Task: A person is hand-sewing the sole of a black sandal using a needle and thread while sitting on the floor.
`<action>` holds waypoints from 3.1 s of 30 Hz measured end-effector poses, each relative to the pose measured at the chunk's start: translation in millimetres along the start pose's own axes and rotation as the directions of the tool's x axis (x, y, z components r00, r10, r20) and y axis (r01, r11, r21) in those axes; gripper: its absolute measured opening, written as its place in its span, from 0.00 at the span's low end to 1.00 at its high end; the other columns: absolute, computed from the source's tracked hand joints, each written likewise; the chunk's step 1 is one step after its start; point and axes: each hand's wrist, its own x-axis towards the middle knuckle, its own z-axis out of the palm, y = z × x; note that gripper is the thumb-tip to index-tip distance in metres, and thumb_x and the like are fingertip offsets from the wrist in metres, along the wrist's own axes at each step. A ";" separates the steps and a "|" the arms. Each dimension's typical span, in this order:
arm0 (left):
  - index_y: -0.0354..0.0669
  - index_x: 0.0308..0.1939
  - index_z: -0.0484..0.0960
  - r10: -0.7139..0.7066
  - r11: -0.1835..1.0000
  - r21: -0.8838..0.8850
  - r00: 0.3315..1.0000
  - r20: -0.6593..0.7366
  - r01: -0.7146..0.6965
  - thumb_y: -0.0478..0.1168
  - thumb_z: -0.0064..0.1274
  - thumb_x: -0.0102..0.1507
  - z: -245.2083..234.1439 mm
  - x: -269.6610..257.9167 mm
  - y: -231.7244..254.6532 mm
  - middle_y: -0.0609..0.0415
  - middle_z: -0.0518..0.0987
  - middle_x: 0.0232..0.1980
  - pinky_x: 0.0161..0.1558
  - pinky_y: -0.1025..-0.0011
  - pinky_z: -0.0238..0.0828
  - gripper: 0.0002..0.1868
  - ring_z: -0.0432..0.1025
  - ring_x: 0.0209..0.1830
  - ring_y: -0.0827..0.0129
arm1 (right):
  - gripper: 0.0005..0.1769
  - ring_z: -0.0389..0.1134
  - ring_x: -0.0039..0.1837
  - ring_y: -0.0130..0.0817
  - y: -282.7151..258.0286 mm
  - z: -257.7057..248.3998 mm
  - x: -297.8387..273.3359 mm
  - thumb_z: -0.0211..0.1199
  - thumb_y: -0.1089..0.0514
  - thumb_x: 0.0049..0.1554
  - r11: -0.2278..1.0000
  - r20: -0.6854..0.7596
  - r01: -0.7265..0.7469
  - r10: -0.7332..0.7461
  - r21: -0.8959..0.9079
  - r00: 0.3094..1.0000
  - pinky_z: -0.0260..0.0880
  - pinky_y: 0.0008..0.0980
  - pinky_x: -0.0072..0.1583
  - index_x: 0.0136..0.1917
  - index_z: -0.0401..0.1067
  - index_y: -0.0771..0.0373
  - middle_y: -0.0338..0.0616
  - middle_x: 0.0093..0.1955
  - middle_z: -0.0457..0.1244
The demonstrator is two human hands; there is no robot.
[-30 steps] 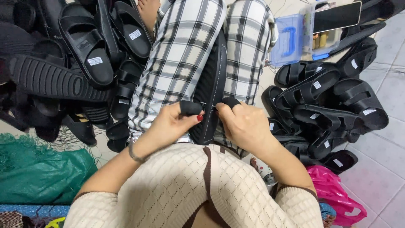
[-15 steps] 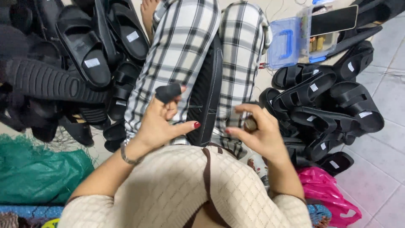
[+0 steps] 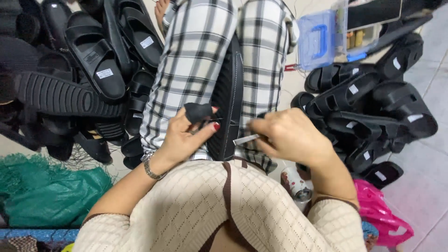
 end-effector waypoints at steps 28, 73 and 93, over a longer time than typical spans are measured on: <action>0.39 0.61 0.78 -0.183 0.809 -0.349 0.768 0.614 0.472 0.40 0.49 0.68 -40.4 9.1 10.2 0.60 0.72 0.21 0.25 0.79 0.60 0.19 0.60 0.17 0.81 | 0.09 0.67 0.37 0.35 51.2 63.9 -7.3 0.66 0.60 0.56 0.612 -0.432 0.339 0.005 0.715 0.902 0.68 0.30 0.42 0.38 0.78 0.69 0.63 0.45 0.69; 0.45 0.73 0.75 0.328 0.614 0.563 0.828 0.456 -0.553 0.79 0.63 0.45 -28.1 72.5 3.0 0.51 0.69 0.78 0.72 0.42 0.06 0.61 0.30 0.81 0.50 | 0.32 0.57 0.23 0.31 -23.3 12.5 6.9 0.65 0.64 0.47 0.804 -0.123 -0.167 0.117 -0.571 0.986 0.58 0.31 0.26 0.67 0.74 0.61 0.38 0.25 0.55; 0.36 0.33 0.83 -0.179 0.912 -0.313 0.945 0.275 0.264 0.28 0.62 0.55 -46.9 3.7 20.1 0.44 0.80 0.60 0.41 0.79 0.71 0.05 0.73 0.40 0.74 | 0.43 0.61 0.19 0.29 -22.0 4.2 34.2 0.58 0.60 0.51 0.678 0.167 -0.022 0.212 -0.735 0.963 0.60 0.30 0.19 0.80 0.54 0.60 0.42 0.26 0.60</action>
